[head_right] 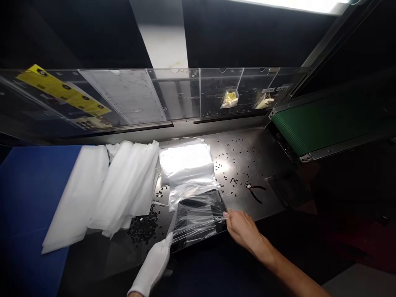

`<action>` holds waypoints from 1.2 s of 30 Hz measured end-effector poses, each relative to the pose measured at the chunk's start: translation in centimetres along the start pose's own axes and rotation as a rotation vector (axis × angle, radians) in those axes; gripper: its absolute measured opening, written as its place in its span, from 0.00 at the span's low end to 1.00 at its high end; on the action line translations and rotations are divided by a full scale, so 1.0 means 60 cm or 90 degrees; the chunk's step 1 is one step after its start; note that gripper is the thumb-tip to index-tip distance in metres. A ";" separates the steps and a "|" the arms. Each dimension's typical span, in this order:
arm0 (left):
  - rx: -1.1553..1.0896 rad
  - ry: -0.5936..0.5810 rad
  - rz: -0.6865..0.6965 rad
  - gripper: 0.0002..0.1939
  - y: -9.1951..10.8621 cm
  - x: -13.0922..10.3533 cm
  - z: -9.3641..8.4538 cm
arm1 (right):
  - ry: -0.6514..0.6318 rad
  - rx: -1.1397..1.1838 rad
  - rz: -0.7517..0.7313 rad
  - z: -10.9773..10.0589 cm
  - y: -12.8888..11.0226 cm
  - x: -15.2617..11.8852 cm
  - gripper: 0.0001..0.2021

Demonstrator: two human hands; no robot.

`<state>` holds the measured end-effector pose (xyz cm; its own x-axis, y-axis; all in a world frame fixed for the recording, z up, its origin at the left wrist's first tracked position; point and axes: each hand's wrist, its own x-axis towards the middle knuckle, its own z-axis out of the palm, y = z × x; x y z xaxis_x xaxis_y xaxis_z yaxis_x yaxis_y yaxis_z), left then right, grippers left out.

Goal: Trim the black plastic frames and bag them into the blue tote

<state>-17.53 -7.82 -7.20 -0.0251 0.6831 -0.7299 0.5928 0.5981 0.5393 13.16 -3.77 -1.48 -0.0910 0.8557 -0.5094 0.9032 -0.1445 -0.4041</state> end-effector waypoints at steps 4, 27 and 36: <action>-0.077 -0.070 -0.132 0.33 0.005 -0.044 -0.011 | -0.013 -0.028 0.017 -0.005 -0.006 -0.012 0.19; -0.401 0.141 0.051 0.28 0.112 -0.151 -0.108 | 0.046 0.101 -0.097 -0.095 -0.013 0.019 0.18; -0.423 0.195 0.067 0.26 0.115 -0.195 -0.084 | 0.016 0.155 -0.169 -0.069 -0.032 -0.003 0.16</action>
<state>-17.19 -9.55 7.18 -0.2764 0.7788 -0.5630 -0.0057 0.5845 0.8114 13.19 -1.57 2.52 -0.2958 0.8907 -0.3453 0.7229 -0.0276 -0.6904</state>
